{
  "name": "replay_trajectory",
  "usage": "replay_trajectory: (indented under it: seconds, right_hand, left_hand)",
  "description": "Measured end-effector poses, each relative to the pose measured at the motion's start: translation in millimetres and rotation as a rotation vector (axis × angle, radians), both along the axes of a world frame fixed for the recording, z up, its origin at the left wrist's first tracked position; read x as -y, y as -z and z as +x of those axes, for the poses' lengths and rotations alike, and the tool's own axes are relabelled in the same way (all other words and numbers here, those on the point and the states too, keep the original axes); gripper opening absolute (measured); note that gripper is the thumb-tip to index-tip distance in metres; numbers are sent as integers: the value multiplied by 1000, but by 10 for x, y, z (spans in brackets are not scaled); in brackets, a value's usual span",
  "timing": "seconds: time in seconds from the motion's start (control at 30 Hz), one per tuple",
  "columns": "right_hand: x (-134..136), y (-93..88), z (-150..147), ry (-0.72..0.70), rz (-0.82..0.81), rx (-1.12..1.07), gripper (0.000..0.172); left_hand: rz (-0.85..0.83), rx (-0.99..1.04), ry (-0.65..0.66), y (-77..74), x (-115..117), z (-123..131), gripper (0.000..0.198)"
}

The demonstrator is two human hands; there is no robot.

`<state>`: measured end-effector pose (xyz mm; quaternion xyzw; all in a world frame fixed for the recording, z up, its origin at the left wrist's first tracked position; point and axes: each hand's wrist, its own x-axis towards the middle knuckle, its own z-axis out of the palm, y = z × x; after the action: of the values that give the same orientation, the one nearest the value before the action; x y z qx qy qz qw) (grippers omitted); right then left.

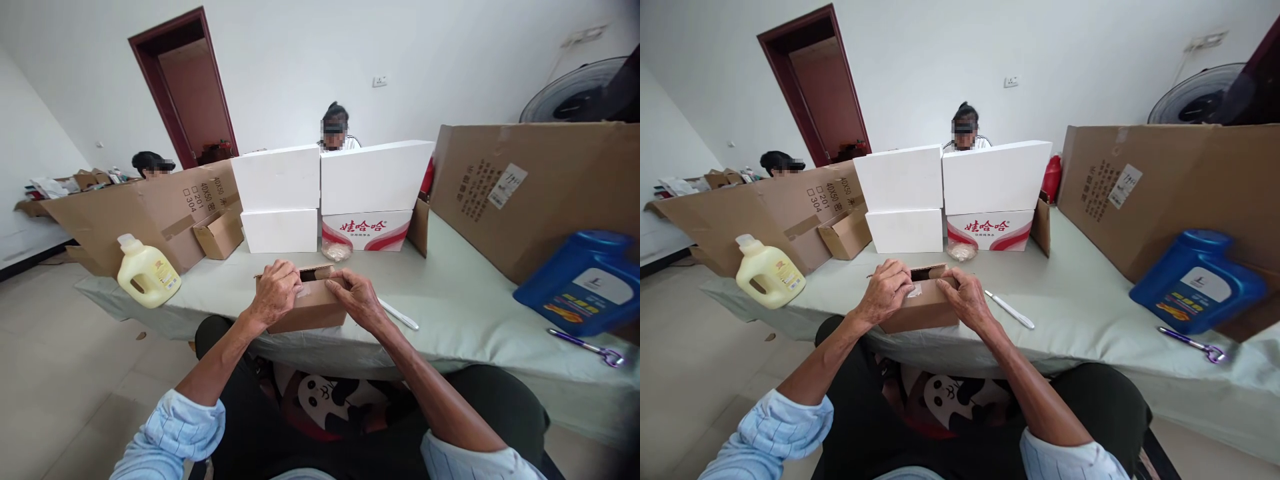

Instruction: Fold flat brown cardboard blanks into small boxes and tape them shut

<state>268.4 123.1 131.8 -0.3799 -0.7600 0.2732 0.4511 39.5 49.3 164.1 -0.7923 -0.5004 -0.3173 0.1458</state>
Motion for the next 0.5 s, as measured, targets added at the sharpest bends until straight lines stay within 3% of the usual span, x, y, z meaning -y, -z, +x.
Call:
replay_trajectory:
  seconds: [0.17,0.33,0.5]
  right_hand:
    - [46,-21,0,6,-14,-1,31]
    - [74,-60,-8,14,-3,12,31]
    - [113,-73,13,7,-9,6,32]
  left_hand:
    - [48,55,116,-8,79,14,21]
    - [41,290,291,-233,276,10,20]
    - [-108,545,125,-449,266,-186,19]
